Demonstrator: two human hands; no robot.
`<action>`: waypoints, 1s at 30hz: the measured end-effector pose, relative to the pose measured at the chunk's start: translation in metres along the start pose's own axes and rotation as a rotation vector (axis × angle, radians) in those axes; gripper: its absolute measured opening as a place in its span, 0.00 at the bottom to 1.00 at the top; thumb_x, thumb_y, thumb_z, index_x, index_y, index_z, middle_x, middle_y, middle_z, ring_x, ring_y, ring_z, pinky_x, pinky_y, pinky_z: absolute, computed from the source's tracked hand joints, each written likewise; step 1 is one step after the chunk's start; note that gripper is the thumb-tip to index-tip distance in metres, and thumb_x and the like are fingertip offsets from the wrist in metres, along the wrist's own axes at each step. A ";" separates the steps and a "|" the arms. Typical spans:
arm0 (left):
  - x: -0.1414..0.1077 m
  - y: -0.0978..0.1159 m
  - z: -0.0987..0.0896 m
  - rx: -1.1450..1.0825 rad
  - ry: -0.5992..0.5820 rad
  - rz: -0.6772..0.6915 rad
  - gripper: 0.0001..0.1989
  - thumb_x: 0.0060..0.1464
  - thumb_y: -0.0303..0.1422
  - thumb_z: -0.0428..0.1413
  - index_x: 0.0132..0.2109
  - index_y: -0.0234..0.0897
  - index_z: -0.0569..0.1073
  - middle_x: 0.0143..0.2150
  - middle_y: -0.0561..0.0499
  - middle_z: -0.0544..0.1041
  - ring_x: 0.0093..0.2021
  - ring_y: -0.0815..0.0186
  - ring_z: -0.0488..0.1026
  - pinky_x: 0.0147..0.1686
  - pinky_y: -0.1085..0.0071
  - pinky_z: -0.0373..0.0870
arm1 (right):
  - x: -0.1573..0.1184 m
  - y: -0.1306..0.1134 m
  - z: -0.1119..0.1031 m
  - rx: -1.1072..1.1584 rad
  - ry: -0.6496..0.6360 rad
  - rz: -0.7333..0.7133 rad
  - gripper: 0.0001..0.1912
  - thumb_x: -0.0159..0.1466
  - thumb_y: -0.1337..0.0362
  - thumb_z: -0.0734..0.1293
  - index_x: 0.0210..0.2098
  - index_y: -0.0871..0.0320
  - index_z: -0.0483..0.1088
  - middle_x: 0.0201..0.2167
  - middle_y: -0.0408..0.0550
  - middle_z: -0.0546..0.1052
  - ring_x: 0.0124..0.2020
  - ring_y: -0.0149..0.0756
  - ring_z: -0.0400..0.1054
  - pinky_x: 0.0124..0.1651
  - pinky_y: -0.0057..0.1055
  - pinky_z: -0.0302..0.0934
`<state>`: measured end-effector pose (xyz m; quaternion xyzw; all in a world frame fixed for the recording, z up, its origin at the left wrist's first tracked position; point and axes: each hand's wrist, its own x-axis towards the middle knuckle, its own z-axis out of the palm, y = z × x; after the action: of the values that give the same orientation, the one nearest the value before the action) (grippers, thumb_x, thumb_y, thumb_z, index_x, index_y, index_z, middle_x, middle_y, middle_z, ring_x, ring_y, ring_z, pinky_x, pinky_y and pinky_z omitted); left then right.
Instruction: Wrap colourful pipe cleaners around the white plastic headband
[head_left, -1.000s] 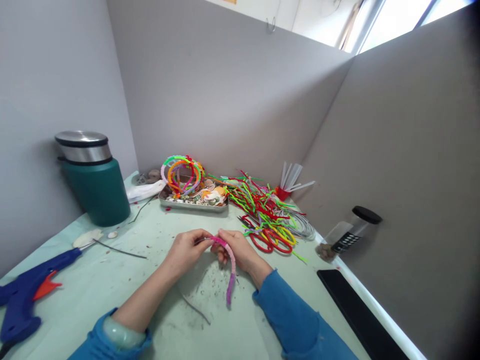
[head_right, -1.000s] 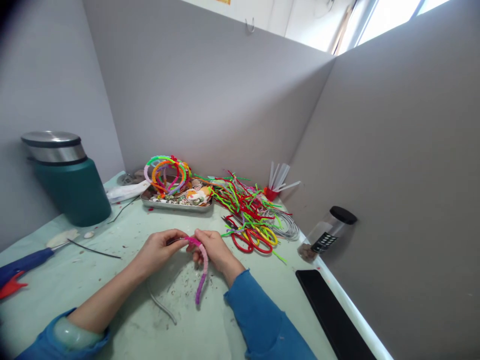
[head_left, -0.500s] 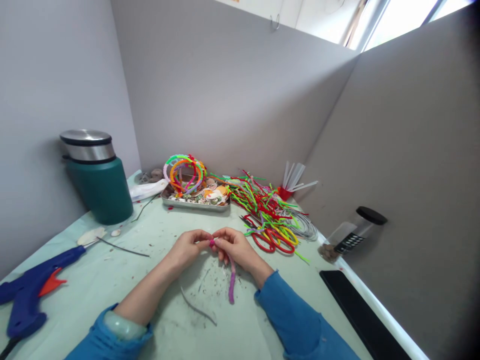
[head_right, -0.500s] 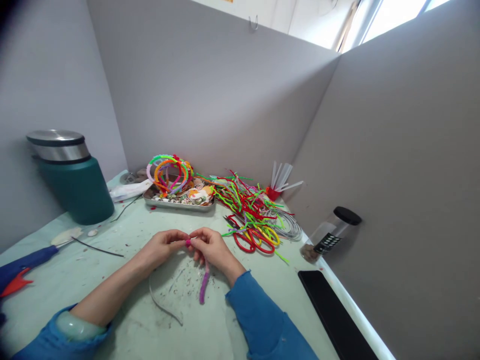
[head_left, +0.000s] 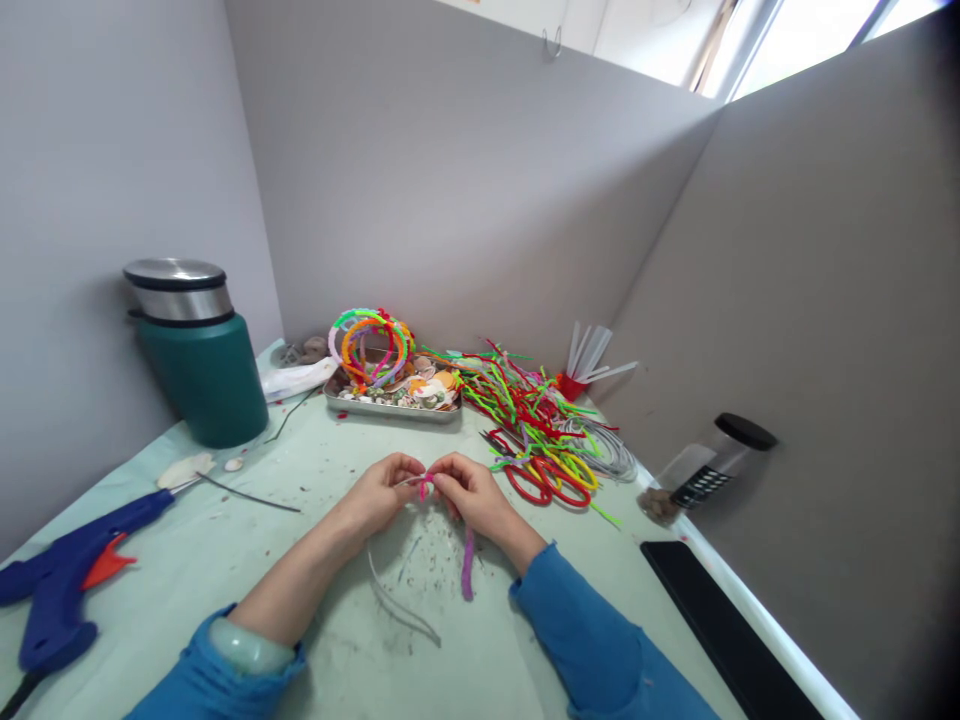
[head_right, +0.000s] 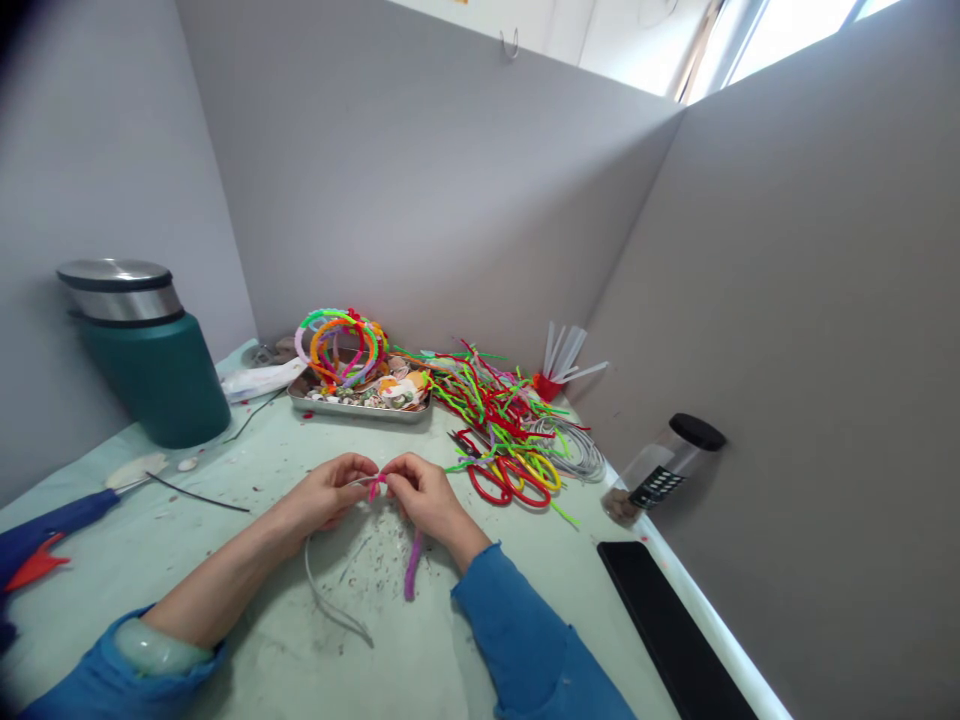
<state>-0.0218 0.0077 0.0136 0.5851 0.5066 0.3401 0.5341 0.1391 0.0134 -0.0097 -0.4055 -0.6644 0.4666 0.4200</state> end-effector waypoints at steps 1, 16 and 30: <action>0.001 -0.002 -0.001 0.041 0.015 0.054 0.12 0.44 0.33 0.53 0.39 0.36 0.64 0.26 0.57 0.69 0.16 0.77 0.56 0.17 0.78 0.52 | 0.000 0.000 0.000 -0.013 0.006 -0.002 0.07 0.59 0.61 0.61 0.34 0.57 0.67 0.19 0.38 0.65 0.15 0.23 0.54 0.17 0.21 0.49; -0.006 -0.005 0.000 0.944 0.192 0.388 0.07 0.50 0.29 0.48 0.38 0.41 0.67 0.35 0.51 0.73 0.34 0.65 0.69 0.30 0.73 0.57 | 0.002 0.004 0.001 -0.059 0.022 -0.011 0.05 0.58 0.65 0.61 0.30 0.58 0.67 0.20 0.38 0.67 0.19 0.25 0.56 0.23 0.22 0.51; 0.003 -0.005 -0.002 0.536 0.165 0.244 0.12 0.48 0.39 0.51 0.24 0.36 0.70 0.21 0.54 0.70 0.23 0.70 0.63 0.24 0.75 0.53 | -0.001 0.002 0.001 -0.108 0.001 -0.072 0.05 0.58 0.65 0.60 0.30 0.59 0.67 0.21 0.39 0.67 0.22 0.27 0.58 0.26 0.23 0.52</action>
<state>-0.0245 0.0106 0.0084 0.7320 0.5462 0.3025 0.2729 0.1387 0.0124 -0.0121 -0.4034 -0.7026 0.4146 0.4144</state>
